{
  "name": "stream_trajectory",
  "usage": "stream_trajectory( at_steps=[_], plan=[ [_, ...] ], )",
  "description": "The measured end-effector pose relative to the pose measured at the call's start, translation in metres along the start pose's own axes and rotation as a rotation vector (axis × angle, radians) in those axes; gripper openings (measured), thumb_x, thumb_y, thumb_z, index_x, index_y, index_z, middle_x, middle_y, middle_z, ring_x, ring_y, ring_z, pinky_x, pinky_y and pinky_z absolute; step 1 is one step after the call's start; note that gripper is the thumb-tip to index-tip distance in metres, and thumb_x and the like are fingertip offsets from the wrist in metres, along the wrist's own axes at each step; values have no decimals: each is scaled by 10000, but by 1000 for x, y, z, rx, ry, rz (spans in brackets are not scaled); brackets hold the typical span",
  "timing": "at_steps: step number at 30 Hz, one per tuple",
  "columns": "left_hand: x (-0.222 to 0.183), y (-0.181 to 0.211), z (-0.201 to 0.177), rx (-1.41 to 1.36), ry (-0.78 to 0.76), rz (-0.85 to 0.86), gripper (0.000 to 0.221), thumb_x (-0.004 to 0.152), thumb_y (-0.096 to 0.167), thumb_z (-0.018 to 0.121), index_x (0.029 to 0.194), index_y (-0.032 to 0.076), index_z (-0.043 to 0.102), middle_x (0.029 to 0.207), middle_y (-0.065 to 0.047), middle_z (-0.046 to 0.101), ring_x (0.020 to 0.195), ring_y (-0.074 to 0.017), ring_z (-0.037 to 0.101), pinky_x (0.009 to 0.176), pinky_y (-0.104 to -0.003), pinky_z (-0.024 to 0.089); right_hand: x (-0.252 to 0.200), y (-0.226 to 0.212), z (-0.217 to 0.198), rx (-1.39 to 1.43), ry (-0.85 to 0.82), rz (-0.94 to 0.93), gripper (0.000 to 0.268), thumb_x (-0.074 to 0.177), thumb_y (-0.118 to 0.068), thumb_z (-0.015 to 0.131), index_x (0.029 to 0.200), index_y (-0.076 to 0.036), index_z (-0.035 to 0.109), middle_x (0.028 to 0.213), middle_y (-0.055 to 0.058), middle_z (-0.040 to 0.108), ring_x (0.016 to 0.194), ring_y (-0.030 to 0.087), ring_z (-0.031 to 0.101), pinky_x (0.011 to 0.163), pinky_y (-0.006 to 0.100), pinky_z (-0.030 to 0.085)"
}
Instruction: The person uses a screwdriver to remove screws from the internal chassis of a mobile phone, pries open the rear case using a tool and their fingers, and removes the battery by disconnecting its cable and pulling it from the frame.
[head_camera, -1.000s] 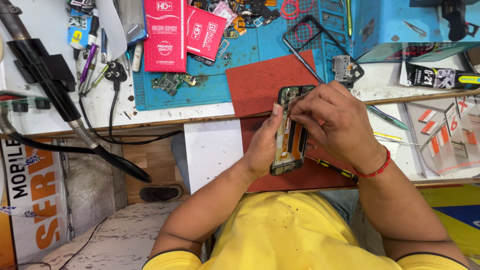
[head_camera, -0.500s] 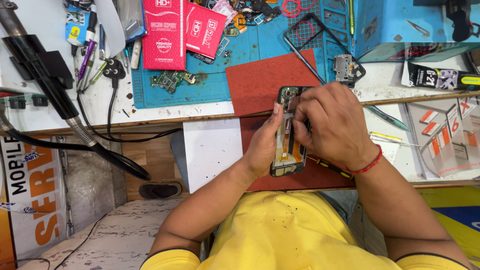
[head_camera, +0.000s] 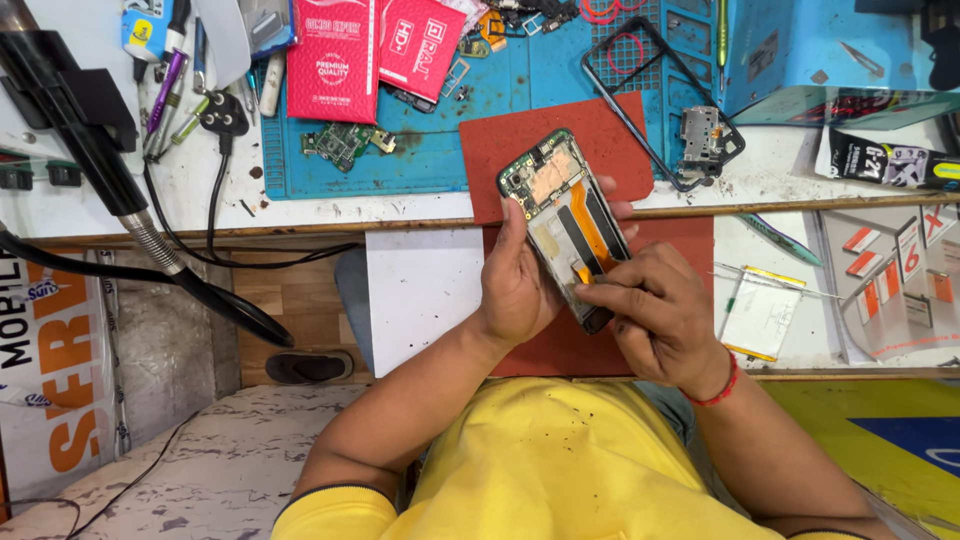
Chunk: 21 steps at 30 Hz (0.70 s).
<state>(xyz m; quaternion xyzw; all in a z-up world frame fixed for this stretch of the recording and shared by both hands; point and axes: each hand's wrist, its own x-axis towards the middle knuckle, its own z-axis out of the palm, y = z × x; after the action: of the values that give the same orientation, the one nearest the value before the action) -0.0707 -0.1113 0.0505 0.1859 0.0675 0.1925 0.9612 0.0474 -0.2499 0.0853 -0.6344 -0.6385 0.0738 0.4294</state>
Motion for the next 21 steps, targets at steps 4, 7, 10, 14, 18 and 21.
stream_trajectory(
  at_steps=[4,7,10,14,18,21],
  plan=[
    [3,-9,-3,5,-83,120,786,1125,653,225,1493,2,466,1313,-158,602,1191,-248,648,1111,-457,539,-4,0,4,43,127,-32,361,811,-22,608,1129,-108,755,907,65,592,867,271,587,979,464,548],
    [4,-15,-10,64,6,171,772,1126,658,245,1431,-10,480,1310,-144,599,1163,-230,642,1072,-450,548,-5,0,7,33,132,-1,325,855,-47,651,1165,-84,741,916,70,616,892,271,624,1002,472,554],
    [4,-14,-13,60,29,176,768,1126,660,255,1434,-3,489,1299,-143,601,1161,-230,645,1058,-442,553,-4,2,9,37,108,28,273,907,-65,680,1174,-63,735,926,84,638,912,276,647,993,469,556],
    [5,-8,-12,37,44,200,793,1106,676,247,1457,8,494,1323,-137,606,1169,-244,650,1041,-453,566,-11,6,12,39,176,34,95,983,-99,735,1064,-68,695,932,107,598,933,281,611,1046,500,560],
    [6,-1,-12,19,112,255,811,1096,696,244,1456,11,488,1333,-142,605,1146,-273,654,1018,-465,567,-20,5,13,360,256,40,135,1053,-184,557,943,-109,580,1051,158,600,1131,382,577,1155,565,403],
    [7,-4,-10,56,28,278,843,1115,733,265,1436,-15,485,1229,-190,623,1132,-276,659,1061,-451,552,-22,8,18,606,165,154,179,1039,-281,539,919,-147,545,1019,67,720,1166,302,686,1348,589,239]
  ],
)
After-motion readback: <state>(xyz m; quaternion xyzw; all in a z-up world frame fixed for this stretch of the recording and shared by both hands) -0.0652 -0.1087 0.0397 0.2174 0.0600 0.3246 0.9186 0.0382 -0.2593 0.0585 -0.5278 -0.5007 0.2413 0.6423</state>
